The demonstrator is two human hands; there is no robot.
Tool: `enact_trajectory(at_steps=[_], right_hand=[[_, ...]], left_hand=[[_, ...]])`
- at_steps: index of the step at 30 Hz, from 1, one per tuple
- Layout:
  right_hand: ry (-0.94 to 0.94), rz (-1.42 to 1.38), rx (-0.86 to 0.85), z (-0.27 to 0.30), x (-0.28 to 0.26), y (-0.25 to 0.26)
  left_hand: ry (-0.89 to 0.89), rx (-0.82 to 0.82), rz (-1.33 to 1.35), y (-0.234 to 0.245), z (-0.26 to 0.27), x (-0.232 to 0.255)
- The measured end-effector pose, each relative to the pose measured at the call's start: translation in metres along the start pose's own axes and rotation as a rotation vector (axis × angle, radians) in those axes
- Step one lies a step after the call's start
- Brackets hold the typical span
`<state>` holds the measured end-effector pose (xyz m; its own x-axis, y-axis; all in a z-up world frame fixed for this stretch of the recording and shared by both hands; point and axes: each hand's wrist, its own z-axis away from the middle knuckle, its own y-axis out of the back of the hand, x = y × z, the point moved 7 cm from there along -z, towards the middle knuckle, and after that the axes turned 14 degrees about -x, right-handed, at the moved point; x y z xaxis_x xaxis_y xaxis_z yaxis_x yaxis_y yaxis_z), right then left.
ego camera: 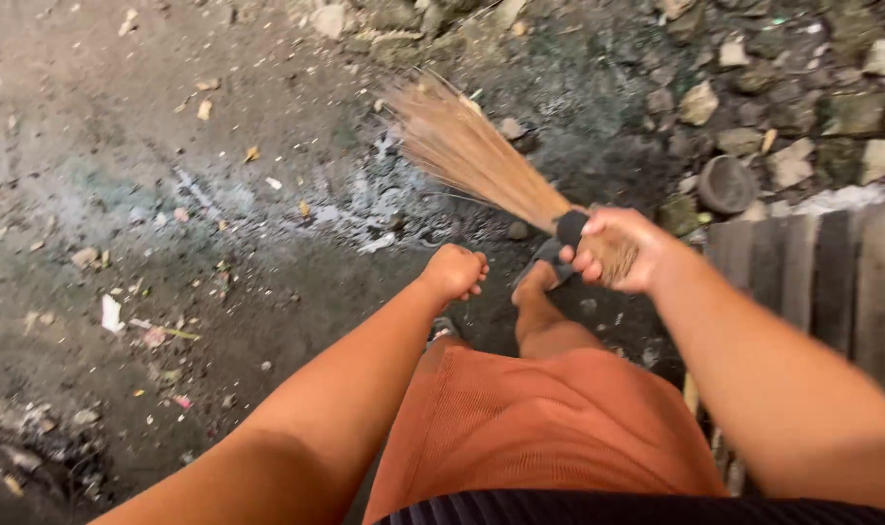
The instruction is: Sweeping an outdoor dirt area using a stick broom.
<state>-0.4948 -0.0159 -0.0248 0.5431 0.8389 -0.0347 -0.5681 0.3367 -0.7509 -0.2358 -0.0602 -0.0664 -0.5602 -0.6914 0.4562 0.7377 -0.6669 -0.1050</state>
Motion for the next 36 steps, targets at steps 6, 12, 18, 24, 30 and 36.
enact_trajectory(at_steps=[6, 12, 18, 24, 30, 36], right_hand=[[0.209, 0.056, 0.31, 0.063, -0.027, 0.0], [0.155, -0.24, 0.22, 0.01, -0.057, 0.13], [0.256, -0.354, -0.002, 0.111, -0.131, 0.064], [0.564, -0.038, 0.34, 0.189, -0.181, 0.092], [0.77, -0.498, 0.57, 0.238, -0.237, 0.333], [0.546, -0.761, 0.447, 0.275, -0.24, 0.412]], left_hand=[[-0.066, -0.071, -0.044, -0.054, -0.059, 0.096], [-0.103, -0.068, -0.054, -0.075, -0.078, 0.157], [-0.095, -0.09, -0.092, -0.098, -0.1, 0.2], [-0.105, -0.166, 0.059, -0.119, -0.126, 0.253], [-0.083, -0.227, -0.207, -0.118, -0.177, 0.305], [-0.128, -0.192, -0.258, -0.085, -0.268, 0.365]])
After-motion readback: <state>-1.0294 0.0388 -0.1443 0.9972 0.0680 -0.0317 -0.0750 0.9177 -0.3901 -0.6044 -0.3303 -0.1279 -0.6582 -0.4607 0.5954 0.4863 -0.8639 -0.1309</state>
